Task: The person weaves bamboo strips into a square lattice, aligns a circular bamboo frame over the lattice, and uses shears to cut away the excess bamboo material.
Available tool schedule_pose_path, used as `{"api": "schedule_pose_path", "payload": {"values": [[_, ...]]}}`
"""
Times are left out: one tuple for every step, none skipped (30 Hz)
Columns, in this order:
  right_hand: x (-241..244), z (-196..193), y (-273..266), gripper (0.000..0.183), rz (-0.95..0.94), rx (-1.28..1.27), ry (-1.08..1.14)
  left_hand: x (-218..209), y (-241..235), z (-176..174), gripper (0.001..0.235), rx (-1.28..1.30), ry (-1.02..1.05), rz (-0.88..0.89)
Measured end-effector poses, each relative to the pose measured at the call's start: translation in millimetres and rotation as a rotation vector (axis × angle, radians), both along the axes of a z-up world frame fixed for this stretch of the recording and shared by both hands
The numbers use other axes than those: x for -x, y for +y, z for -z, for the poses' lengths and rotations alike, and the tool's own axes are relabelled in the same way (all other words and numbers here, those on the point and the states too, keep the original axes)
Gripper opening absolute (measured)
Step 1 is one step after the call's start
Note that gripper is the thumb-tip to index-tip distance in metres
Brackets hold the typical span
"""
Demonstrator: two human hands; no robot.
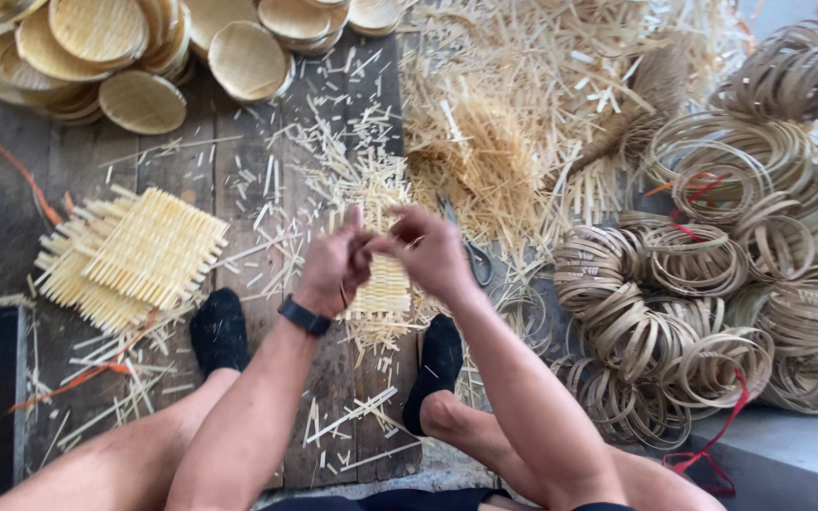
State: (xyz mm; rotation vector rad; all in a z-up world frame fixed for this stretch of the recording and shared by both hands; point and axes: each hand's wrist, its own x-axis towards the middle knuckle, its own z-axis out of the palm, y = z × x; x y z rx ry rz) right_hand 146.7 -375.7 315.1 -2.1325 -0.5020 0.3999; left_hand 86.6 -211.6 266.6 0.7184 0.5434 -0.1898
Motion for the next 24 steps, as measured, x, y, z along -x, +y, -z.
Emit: {"api": "schedule_pose_path", "payload": {"values": [[-2,5,-4,0.043,0.1,-0.266,0.27,1,7,2,0.045,0.046,-0.101,-0.132],[-9,8,-7,0.043,0.205,-0.531,0.538,0,15,1,0.041,0.089,-0.207,-0.261],[-13,13,-10,0.047,0.313,-0.792,0.809,0,20,1,0.039,0.175,-0.204,-0.267],[-15,19,-12,0.044,0.272,-0.814,0.816,1,25,1,0.037,0.261,-0.201,-0.27],[-18,26,-14,0.041,0.23,-0.835,0.823,2,30,1,0.035,0.348,-0.199,-0.273],[-16,33,-17,0.039,0.197,-0.854,0.829,4,32,2,0.031,0.279,-0.173,-0.215],[-17,40,-19,0.036,0.195,-0.865,0.864,4,36,4,0.026,0.21,-0.146,-0.157],[-13,48,-22,0.034,0.197,-0.876,0.902,6,38,6,0.021,0.144,-0.115,-0.096],[-12,54,-24,0.033,0.2,-0.888,0.939,5,37,10,0.02,0.127,-0.06,-0.062],[-11,59,-23,0.033,0.206,-0.883,0.958,1,37,14,0.02,0.11,-0.009,-0.028],[-10,63,-20,0.033,0.212,-0.879,0.977,1,38,17,0.02,0.093,0.041,0.006],[-11,65,-18,0.033,0.217,-0.875,0.993,-1,37,20,0.022,0.116,-0.016,-0.009],[-9,66,-16,0.034,0.271,-0.863,1.004,-1,35,24,0.024,0.139,-0.073,-0.024],[-11,67,-14,0.035,0.325,-0.853,1.011,-2,35,26,0.026,0.162,-0.133,-0.038],[-9,67,-12,0.037,0.38,-0.843,1.018,-2,32,28,0.026,0.197,-0.119,-0.1],[-8,68,-10,0.034,0.401,-0.881,1.032,-1,30,30,0.027,0.232,-0.106,-0.164],[-7,69,-10,0.032,0.423,-0.919,1.045,-1,30,30,0.027,0.266,-0.092,-0.227],[-6,70,-9,0.031,0.445,-0.958,1.059,-1,30,30,0.025,0.216,-0.084,-0.173],[-6,71,-10,0.033,0.394,-0.983,1.064,-1,32,29,0.023,0.166,-0.075,-0.12],[-3,73,-10,0.036,0.345,-1.005,1.071,0,34,28,0.021,0.118,-0.063,-0.067],[-2,76,-12,0.039,0.296,-1.027,1.077,-2,35,28,0.022,0.076,-0.029,-0.004],[0,79,-12,0.043,0.287,-1.01,1.096,-4,37,27,0.023,0.033,0.009,0.057],[2,82,-13,0.047,0.278,-0.993,1.114,-3,35,28,0.024,-0.008,0.045,0.12],[0,84,-11,0.053,0.264,-0.979,1.128,-5,34,27,0.025,0.002,0.07,0.078]]}}
